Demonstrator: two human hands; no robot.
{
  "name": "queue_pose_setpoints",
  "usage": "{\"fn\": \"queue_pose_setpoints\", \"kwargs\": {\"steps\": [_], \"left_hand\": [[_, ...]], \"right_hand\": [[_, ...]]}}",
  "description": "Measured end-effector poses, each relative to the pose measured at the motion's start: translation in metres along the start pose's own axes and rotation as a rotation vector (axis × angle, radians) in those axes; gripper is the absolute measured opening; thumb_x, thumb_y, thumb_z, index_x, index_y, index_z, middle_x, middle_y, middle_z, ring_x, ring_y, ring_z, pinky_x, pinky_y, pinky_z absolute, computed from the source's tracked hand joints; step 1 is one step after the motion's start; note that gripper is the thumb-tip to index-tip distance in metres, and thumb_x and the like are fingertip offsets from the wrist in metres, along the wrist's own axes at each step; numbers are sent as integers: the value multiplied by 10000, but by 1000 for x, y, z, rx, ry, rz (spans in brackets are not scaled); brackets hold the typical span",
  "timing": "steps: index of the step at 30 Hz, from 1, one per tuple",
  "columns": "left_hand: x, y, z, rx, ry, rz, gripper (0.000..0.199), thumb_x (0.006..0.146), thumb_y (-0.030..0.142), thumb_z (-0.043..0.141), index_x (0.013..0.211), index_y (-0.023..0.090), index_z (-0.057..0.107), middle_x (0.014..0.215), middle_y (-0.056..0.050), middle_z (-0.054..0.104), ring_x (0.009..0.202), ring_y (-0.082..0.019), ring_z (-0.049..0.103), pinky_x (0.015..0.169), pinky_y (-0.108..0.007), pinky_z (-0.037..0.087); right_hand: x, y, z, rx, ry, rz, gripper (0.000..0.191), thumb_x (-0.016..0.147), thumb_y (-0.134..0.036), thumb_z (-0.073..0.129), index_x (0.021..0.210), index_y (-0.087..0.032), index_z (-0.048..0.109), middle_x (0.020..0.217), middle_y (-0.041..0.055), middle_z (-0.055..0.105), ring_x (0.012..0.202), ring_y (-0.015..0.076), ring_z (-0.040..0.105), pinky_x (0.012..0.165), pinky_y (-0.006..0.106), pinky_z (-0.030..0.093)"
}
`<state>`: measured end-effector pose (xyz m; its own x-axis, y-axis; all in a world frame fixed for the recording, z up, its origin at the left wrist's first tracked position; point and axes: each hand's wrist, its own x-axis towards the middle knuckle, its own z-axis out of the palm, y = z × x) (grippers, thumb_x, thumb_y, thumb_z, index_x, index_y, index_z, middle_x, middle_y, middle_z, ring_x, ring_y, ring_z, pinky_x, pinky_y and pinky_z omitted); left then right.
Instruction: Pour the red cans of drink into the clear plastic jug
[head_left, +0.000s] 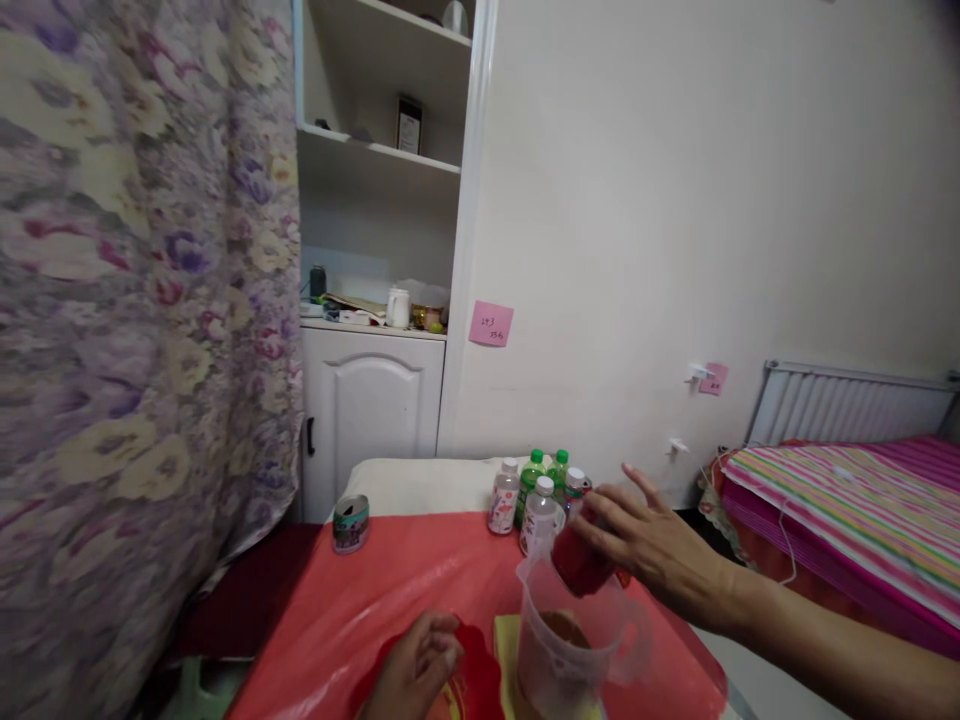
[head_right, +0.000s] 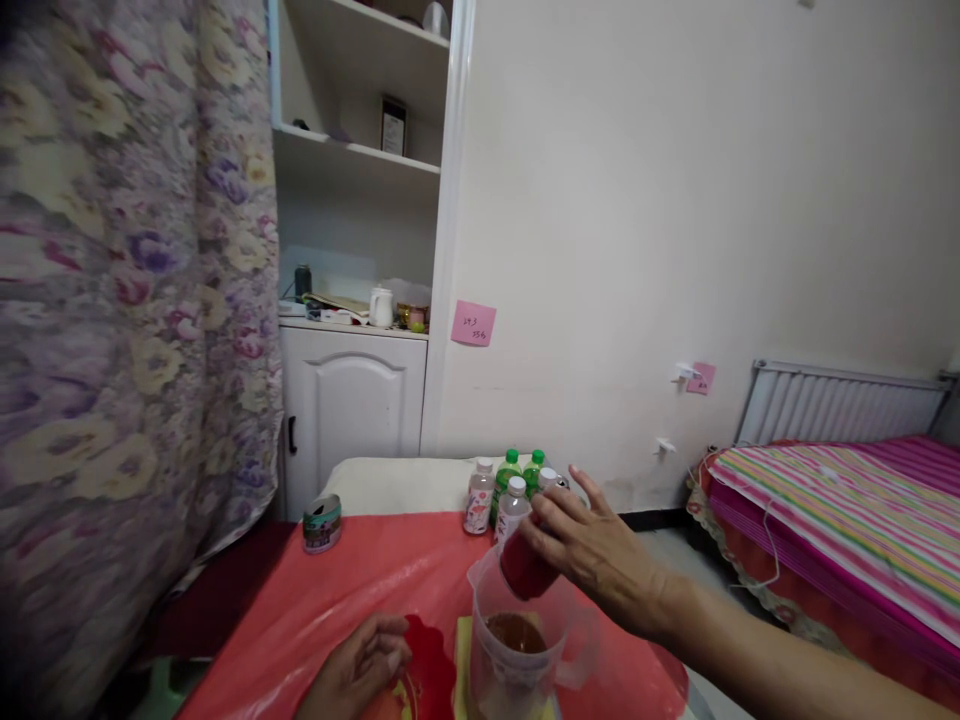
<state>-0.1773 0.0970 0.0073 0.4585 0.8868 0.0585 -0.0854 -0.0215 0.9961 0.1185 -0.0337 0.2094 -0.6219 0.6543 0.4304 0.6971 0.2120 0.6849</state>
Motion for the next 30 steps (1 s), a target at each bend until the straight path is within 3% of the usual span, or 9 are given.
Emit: {"fn": "queue_pose_setpoints", "kwargs": {"steps": [5, 11, 15, 21, 26, 30], "left_hand": [[1, -4, 0, 3, -6, 4, 357, 752, 429, 735, 998, 181, 664, 852, -20, 651, 880, -225, 645, 846, -339, 496], [0, 2, 3, 18, 8, -14, 396, 715, 456, 739, 984, 179, 651, 830, -14, 639, 862, -230, 638, 818, -340, 492], [0, 2, 4, 11, 24, -20, 360, 701, 437, 753, 954, 197, 662, 811, 2, 637, 833, -216, 637, 793, -324, 493], [-1, -1, 2, -6, 22, -30, 372, 720, 442, 750, 983, 196, 658, 831, 3, 627, 846, -211, 631, 791, -317, 492], [-1, 0, 3, 13, 5, -27, 452, 690, 501, 773, 981, 178, 649, 830, -10, 631, 861, -225, 628, 814, -340, 492], [1, -6, 2, 8, -9, -6, 413, 727, 486, 756, 994, 187, 659, 846, -11, 648, 878, -230, 648, 840, -347, 496]], "right_hand": [[-5, -4, 8, 62, -44, -19, 388, 964, -242, 500, 1351, -265, 506, 1222, 11, 671, 1189, 213, 517, 1145, 497, 256], [1, -5, 9, 65, -53, -47, 351, 993, -249, 435, 1330, -268, 528, 1233, 1, 685, 1189, 207, 528, 1168, 487, 210], [0, -5, 10, 68, -49, -61, 345, 981, -239, 465, 1317, -262, 537, 1222, 3, 689, 1183, 208, 537, 1138, 490, 263], [-4, -2, 8, 100, -73, -34, 353, 994, -245, 431, 1332, -271, 526, 1255, 3, 678, 1220, 209, 511, 1175, 485, 183], [-3, -1, 4, 137, -92, -48, 366, 986, -232, 438, 1341, -267, 517, 1248, 19, 674, 1221, 210, 504, 1162, 481, 214], [-3, -2, 3, 157, -121, -57, 359, 1000, -239, 399, 1339, -254, 514, 1299, 24, 658, 1249, 219, 490, 1178, 488, 164]]}}
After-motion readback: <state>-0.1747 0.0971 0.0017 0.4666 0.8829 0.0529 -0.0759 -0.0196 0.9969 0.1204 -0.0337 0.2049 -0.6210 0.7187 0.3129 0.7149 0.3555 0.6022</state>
